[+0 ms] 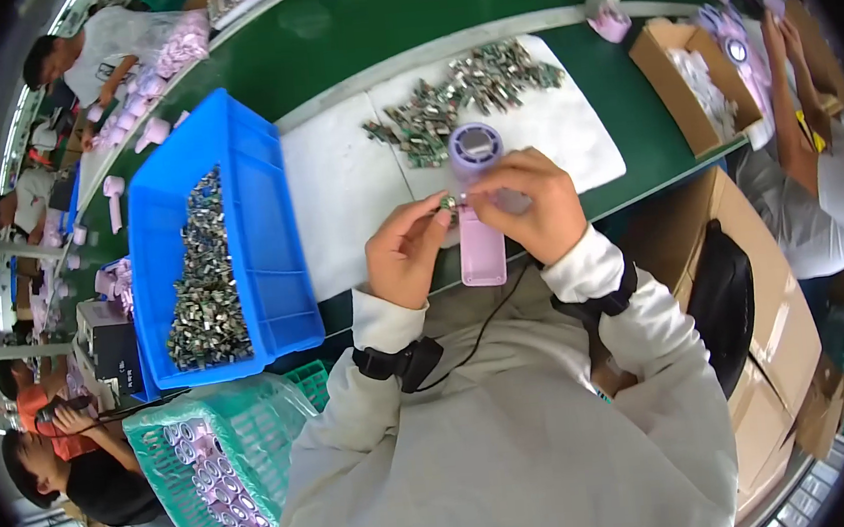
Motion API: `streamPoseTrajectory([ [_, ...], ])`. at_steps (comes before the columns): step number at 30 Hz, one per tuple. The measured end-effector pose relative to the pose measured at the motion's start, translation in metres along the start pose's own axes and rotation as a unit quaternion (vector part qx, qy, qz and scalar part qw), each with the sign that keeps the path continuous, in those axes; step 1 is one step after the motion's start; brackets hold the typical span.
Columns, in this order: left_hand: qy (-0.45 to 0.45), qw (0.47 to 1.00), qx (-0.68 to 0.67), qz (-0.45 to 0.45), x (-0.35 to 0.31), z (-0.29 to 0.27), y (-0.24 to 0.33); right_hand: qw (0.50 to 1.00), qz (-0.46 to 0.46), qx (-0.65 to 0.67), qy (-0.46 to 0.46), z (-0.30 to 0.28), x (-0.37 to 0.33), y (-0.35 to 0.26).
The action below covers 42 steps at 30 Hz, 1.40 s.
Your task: The person picks up a circuit board and a fan housing, fits the circuit board into the housing, and then sets the assembly down on the table.
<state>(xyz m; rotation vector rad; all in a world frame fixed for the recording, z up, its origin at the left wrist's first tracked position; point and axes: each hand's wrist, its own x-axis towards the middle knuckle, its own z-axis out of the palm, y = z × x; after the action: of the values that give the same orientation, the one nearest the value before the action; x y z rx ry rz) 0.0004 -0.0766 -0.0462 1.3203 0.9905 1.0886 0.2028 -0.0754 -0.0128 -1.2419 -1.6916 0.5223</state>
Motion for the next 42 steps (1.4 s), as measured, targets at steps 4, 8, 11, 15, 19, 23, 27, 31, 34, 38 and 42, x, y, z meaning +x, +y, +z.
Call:
streamPoseTrajectory([
  [4, 0.008, 0.998, 0.011, 0.057, -0.001, 0.023, -0.002, 0.998, -0.066, -0.011, -0.006, -0.010, -0.009, 0.012],
  [8, 0.001, 0.997, 0.023, 0.074, -0.007, 0.021, -0.006, 0.995, -0.095, -0.017, -0.005, -0.008, -0.015, 0.012],
  [11, -0.007, 0.996, 0.028, 0.086, -0.008, 0.018, -0.007, 0.995, -0.099, -0.019, -0.015, -0.008, -0.015, 0.011],
  [15, -0.010, 0.994, 0.051, 0.097, -0.008, 0.018, -0.007, 0.992, -0.116, -0.022, -0.038, -0.009, -0.013, 0.013],
  [19, 0.016, 0.978, 0.155, 0.136, -0.014, 0.023, 0.002, 0.992, -0.113, -0.026, -0.045, -0.006, -0.015, 0.007],
  [23, 0.073, 0.927, 0.302, 0.208, -0.026, 0.035, 0.007, 0.999, -0.036, 0.005, 0.009, 0.007, -0.026, -0.009],
  [27, 0.122, 0.900, 0.335, 0.251, -0.036, 0.046, 0.002, 0.998, 0.032, 0.045, 0.018, 0.011, -0.033, -0.018],
  [31, 0.123, 0.894, 0.344, 0.259, -0.033, 0.046, 0.008, 0.996, 0.033, 0.075, 0.045, 0.012, -0.032, -0.019],
  [34, 0.096, 0.900, 0.333, 0.265, -0.015, 0.036, 0.038, 0.996, 0.043, 0.071, 0.014, -0.004, -0.022, -0.017],
  [38, 0.139, 0.963, 0.193, 0.124, 0.033, 0.003, 0.077, 0.985, 0.156, 0.062, -0.026, -0.031, -0.004, -0.008],
  [42, 0.185, 0.891, 0.407, 0.074, 0.085, -0.023, 0.050, 0.948, 0.181, 0.261, -0.003, -0.050, 0.018, 0.021],
])
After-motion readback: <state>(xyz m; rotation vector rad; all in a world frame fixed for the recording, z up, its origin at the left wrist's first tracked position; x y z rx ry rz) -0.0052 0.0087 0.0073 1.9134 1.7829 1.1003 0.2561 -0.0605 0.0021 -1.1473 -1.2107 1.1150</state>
